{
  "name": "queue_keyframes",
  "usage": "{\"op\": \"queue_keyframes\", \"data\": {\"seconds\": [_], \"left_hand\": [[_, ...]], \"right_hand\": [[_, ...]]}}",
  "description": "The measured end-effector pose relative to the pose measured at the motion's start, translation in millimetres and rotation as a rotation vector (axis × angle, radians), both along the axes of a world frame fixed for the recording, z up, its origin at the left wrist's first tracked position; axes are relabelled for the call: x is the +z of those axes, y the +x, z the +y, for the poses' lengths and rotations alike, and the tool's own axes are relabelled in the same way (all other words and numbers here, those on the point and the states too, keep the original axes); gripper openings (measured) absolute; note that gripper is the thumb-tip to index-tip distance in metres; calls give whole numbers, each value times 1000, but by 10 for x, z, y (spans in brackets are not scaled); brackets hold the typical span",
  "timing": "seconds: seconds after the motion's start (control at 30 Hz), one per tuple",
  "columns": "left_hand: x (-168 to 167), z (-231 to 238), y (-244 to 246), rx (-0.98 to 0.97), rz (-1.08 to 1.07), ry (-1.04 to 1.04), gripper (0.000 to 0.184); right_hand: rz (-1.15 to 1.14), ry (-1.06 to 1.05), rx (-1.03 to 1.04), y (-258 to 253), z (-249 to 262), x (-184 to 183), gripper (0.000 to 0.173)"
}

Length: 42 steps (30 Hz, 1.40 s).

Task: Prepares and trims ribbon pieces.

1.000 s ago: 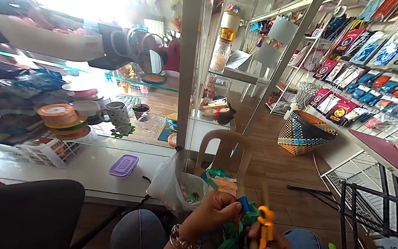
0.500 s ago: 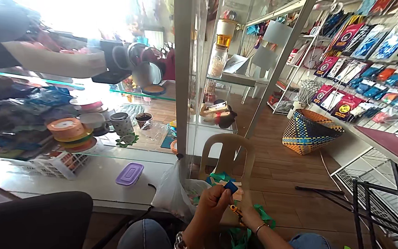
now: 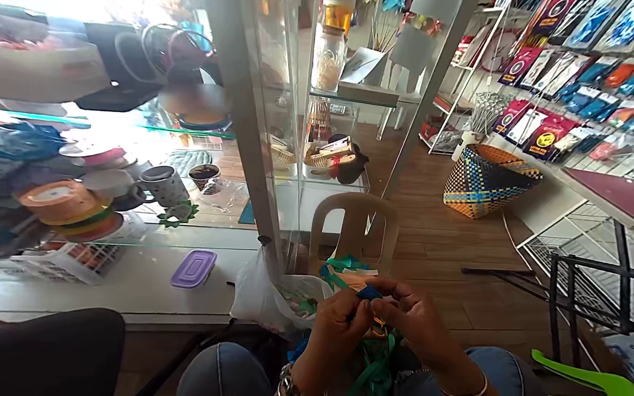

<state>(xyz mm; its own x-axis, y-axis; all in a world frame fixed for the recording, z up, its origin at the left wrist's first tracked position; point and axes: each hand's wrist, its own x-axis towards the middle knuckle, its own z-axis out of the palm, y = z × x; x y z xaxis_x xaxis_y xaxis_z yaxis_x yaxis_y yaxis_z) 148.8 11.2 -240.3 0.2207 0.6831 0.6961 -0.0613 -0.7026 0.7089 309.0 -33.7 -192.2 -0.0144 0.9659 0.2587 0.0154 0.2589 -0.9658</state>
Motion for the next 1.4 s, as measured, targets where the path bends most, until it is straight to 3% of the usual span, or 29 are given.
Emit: {"op": "queue_keyframes", "data": {"seconds": [0.13, 0.27, 0.33, 0.37, 0.43, 0.47, 0.57, 0.67, 0.9, 1.07, 1.23, 1.4], "left_hand": [[13, -31, -7, -94, 13, 6, 31], [66, -56, -115, -421, -22, -236, 29], [73, -76, -144, -577, -73, -372, 18], [74, -89, -149, -634, -85, -421, 23], [68, -107, -159, -686, -40, -506, 53], [54, -124, -171, -698, 6, -553, 57], [-90, -176, -206, -780, 133, -711, 26], [-315, -172, -214, -846, 235, -842, 21], [-790, -63, -223, -782, 511, -988, 22], [-1051, -5, -221, -770, 722, -1028, 24], [-1278, 41, -210, -658, 864, -1040, 22], [-1514, 10, -268, -589, 929, -1116, 22]], "right_hand": [[15, 36, -30, -24, -54, 21, 12], [-90, 119, -114, 38, -41, 103, 13], [-164, 162, -194, 150, -15, 226, 15], [-202, 176, -240, 229, 7, 291, 15], [-280, 185, -344, 423, 65, 404, 15], [-312, 164, -392, 533, 90, 454, 15], [-421, 91, -518, 895, 161, 570, 20], [-497, 29, -614, 1301, 197, 637, 26], [-458, -151, -882, 2305, 8, 598, 37], [-500, -228, -979, 2681, -248, 432, 39], [-386, -244, -969, 2705, -340, 274, 36], [-224, -148, -905, 2399, -359, 243, 30]]}}
